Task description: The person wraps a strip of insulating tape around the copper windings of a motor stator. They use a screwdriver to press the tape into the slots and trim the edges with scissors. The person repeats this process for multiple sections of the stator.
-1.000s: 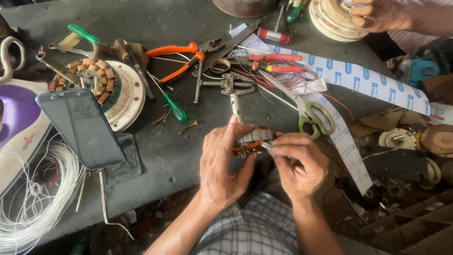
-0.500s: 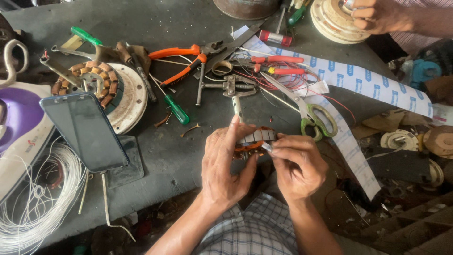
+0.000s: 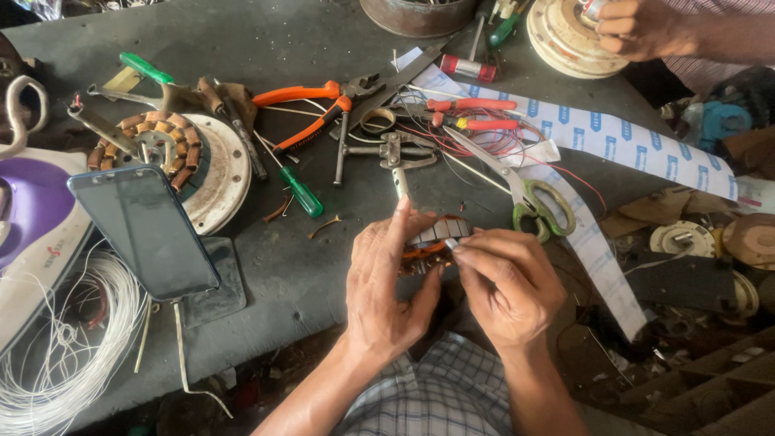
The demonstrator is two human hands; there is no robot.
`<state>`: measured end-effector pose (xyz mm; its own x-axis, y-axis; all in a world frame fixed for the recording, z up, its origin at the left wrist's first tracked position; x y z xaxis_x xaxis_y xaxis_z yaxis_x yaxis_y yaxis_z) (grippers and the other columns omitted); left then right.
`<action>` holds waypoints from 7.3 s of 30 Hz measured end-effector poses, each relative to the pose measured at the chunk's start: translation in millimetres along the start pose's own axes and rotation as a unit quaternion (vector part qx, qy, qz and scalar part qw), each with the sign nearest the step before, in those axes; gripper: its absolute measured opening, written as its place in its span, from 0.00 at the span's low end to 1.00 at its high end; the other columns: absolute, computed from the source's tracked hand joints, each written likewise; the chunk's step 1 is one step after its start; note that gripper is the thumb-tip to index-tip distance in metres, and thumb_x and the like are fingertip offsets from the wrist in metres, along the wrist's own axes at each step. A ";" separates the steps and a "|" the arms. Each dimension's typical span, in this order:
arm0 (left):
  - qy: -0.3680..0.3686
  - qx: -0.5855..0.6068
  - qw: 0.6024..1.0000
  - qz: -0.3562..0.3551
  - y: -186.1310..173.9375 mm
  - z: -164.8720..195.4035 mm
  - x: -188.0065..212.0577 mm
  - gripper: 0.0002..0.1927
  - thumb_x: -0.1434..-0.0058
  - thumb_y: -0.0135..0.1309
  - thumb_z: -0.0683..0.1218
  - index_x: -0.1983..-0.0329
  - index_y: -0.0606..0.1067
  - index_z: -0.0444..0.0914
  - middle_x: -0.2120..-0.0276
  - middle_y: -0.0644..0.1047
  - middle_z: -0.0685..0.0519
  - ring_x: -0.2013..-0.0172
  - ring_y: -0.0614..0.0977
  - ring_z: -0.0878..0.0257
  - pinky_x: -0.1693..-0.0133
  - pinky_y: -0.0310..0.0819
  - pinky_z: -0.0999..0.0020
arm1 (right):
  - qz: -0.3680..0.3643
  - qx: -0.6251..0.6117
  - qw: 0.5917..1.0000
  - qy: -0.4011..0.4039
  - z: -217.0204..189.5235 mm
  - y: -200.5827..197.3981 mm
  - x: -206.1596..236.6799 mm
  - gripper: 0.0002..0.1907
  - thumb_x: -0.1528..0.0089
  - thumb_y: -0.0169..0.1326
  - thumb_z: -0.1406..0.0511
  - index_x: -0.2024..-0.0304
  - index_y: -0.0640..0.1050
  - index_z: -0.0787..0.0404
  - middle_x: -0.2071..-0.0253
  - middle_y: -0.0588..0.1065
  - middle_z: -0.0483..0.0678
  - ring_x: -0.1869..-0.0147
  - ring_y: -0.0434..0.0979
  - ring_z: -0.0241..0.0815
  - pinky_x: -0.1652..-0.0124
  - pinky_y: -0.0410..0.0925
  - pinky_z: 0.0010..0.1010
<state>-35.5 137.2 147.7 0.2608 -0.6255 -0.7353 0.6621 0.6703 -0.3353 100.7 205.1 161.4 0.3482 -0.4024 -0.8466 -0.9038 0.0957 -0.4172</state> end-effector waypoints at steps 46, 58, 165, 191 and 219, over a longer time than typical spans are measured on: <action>0.067 -0.026 0.997 0.013 9.8 3.8 1.5 0.38 0.48 0.59 0.39 0.33 0.62 0.33 0.47 0.79 0.47 0.39 0.75 0.44 0.37 0.66 0.45 | -0.067 0.006 0.994 0.081 2.1 -10.0 -25.0 0.13 0.45 0.65 0.76 0.59 0.82 0.61 0.59 0.81 0.46 0.59 0.84 0.40 0.60 0.74 0.26; 0.075 -0.025 0.997 0.024 11.9 3.9 6.0 0.36 0.48 0.60 0.39 0.34 0.63 0.36 0.48 0.78 0.46 0.39 0.75 0.44 0.37 0.66 0.45 | -0.084 0.067 0.992 0.063 -5.1 -13.2 -28.7 0.11 0.45 0.66 0.74 0.60 0.82 0.59 0.61 0.81 0.43 0.62 0.84 0.38 0.64 0.74 0.26; 0.086 -0.059 0.990 0.093 16.3 18.1 -1.2 0.28 0.47 0.56 0.51 0.44 0.70 0.34 0.52 0.79 0.42 0.41 0.77 0.39 0.42 0.69 0.42 | -0.098 0.121 0.988 -0.007 -15.5 -5.9 -40.1 0.13 0.44 0.61 0.76 0.57 0.83 0.60 0.58 0.81 0.43 0.58 0.84 0.40 0.60 0.75 0.28; -0.094 0.071 0.993 -0.004 -1.2 -11.2 7.5 0.50 0.44 0.70 0.46 0.22 0.55 0.37 0.42 0.80 0.51 0.41 0.81 0.54 0.42 0.78 0.61 | -0.175 -0.037 0.979 0.096 9.0 -12.5 -20.5 0.21 0.44 0.67 0.64 0.49 0.82 0.61 0.50 0.80 0.49 0.49 0.84 0.45 0.53 0.76 0.31; -0.085 0.139 0.984 -0.073 -5.2 -17.0 17.2 0.57 0.47 0.71 0.50 0.20 0.49 0.42 0.46 0.83 0.52 0.45 0.85 0.58 0.48 0.81 0.63 | -0.160 -0.025 0.984 0.080 0.9 -21.4 -4.7 0.21 0.51 0.72 0.63 0.56 0.84 0.58 0.58 0.82 0.43 0.56 0.83 0.38 0.58 0.76 0.27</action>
<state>-46.3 129.7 126.8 0.2470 -0.7810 -0.5735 0.8614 0.4480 -0.2391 118.6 205.8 174.0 0.5765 -0.5424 -0.6111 -0.7674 -0.1026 -0.6329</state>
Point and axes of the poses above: each hand's wrist, its own x-axis away from the middle knuckle, its own y-axis out of the palm, z = x × y, the point moved 7 cm from there along -x, towards the middle knuckle
